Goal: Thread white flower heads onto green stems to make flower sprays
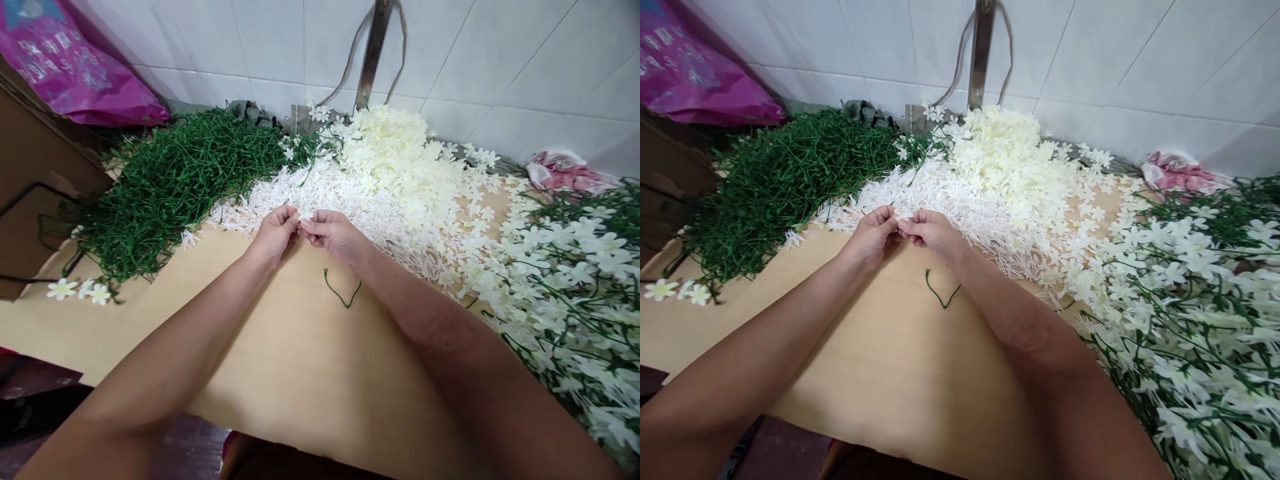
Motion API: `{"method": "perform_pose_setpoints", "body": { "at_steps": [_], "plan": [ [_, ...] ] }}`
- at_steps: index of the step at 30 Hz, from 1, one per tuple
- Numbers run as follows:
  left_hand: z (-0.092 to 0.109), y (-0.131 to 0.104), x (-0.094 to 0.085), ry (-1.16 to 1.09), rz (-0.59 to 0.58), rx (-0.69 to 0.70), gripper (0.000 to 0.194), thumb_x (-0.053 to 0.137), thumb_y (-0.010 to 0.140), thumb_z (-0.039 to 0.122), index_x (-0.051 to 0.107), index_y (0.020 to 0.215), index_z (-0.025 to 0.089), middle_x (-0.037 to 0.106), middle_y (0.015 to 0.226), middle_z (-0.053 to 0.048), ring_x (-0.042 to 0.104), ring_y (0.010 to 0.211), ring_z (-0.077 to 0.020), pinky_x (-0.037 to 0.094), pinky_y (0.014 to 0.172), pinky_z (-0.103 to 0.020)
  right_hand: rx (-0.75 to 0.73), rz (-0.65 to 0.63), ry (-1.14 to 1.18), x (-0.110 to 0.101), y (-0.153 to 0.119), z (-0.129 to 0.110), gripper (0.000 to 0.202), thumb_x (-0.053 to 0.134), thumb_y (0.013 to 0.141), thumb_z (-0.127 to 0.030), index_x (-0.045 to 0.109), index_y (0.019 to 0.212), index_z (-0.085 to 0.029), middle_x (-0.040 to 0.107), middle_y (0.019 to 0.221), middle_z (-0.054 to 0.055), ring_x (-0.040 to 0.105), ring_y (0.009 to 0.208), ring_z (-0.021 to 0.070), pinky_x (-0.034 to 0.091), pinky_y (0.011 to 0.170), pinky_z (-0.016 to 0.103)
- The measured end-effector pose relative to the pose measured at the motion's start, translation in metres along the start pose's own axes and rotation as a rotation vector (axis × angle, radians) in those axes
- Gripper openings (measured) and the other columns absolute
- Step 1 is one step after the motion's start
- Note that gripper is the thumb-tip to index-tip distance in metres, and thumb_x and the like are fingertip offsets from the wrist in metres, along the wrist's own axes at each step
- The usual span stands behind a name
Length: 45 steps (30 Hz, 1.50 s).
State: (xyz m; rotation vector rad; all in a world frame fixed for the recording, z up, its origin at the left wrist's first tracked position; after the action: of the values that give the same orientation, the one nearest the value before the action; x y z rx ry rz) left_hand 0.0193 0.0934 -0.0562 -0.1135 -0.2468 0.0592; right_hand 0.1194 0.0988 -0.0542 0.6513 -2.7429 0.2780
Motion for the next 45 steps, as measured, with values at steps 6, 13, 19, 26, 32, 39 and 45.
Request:
{"method": "perform_pose_setpoints", "body": {
  "at_steps": [6,13,19,26,32,39,45],
  "plan": [
    [0.003,0.000,0.001,0.047,-0.091,-0.031,0.020,0.056,0.080,0.011,0.047,0.062,0.016,0.052,0.049,0.004,0.046,0.044,-0.0053,0.034,0.047,-0.016,0.060,-0.037,-0.028,-0.003,-0.003,-0.006,0.036,0.082,0.057,-0.036,0.055,0.066,-0.015,0.063,0.063,-0.002,0.053,0.054,0.0043,0.041,0.049,0.017],
    [0.006,-0.007,0.004,0.286,-0.129,-0.060,0.021,0.059,0.076,0.015,0.045,0.060,0.017,0.050,0.051,0.004,0.043,0.046,-0.0059,0.032,0.048,-0.018,-0.039,0.059,-0.140,-0.013,-0.011,-0.010,0.038,0.085,0.052,-0.031,0.054,0.069,-0.016,0.057,0.052,-0.006,0.050,0.048,0.0040,0.040,0.048,0.017],
    [0.015,-0.045,0.008,1.142,-0.092,0.071,0.037,0.051,0.080,0.054,0.054,0.070,0.018,0.059,0.066,-0.002,0.051,0.060,-0.0146,0.034,0.054,-0.026,-0.130,0.134,-0.136,-0.036,-0.036,-0.017,0.029,0.081,0.058,-0.027,0.055,0.065,-0.017,0.058,0.055,-0.005,0.050,0.051,0.0045,0.042,0.051,0.019],
    [0.003,-0.076,0.051,1.651,-0.194,0.085,0.026,0.045,0.084,0.039,0.063,0.087,0.020,0.066,0.095,-0.009,0.062,0.090,-0.0254,0.043,0.069,-0.031,0.019,0.065,0.010,-0.038,-0.054,-0.001,0.032,0.085,0.050,-0.025,0.058,0.066,-0.015,0.062,0.064,-0.003,0.060,0.065,0.0085,0.053,0.067,0.025],
    [0.002,-0.058,0.040,1.362,-0.183,0.226,0.011,0.053,0.079,0.026,0.057,0.072,0.019,0.064,0.079,-0.008,0.059,0.075,-0.0214,0.040,0.064,-0.030,0.050,0.021,0.063,-0.037,-0.056,0.002,0.032,0.086,0.050,-0.026,0.060,0.065,-0.015,0.062,0.063,-0.003,0.060,0.065,0.0080,0.053,0.070,0.025],
    [-0.010,-0.034,0.021,0.355,-0.200,-0.007,0.014,0.065,0.065,0.015,0.057,0.076,0.016,0.057,0.056,0.003,0.047,0.047,-0.0079,0.034,0.048,-0.021,0.046,0.047,0.157,-0.041,-0.054,0.004,0.029,0.085,0.052,-0.024,0.061,0.064,-0.015,0.061,0.065,-0.003,0.060,0.068,0.0079,0.053,0.075,0.027],
    [-0.013,-0.028,0.021,0.323,-0.232,-0.028,0.014,0.075,0.059,0.020,0.064,0.064,0.014,0.061,0.056,0.001,0.048,0.049,-0.0063,0.036,0.048,-0.019,0.062,0.086,0.206,-0.039,-0.049,0.008,0.028,0.087,0.050,-0.024,0.063,0.062,-0.015,0.064,0.063,-0.004,0.063,0.063,0.0085,0.053,0.073,0.025]
  ]
}}
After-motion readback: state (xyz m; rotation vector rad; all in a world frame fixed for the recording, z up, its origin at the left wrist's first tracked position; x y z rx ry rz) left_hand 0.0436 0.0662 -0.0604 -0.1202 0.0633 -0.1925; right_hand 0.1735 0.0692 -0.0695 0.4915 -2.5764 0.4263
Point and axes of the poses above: each hand's wrist, its own y-axis towards the middle knuckle, its own x-axis out of the palm, z = x × y, the point moved 7 cm from there along y, towards the middle knuckle
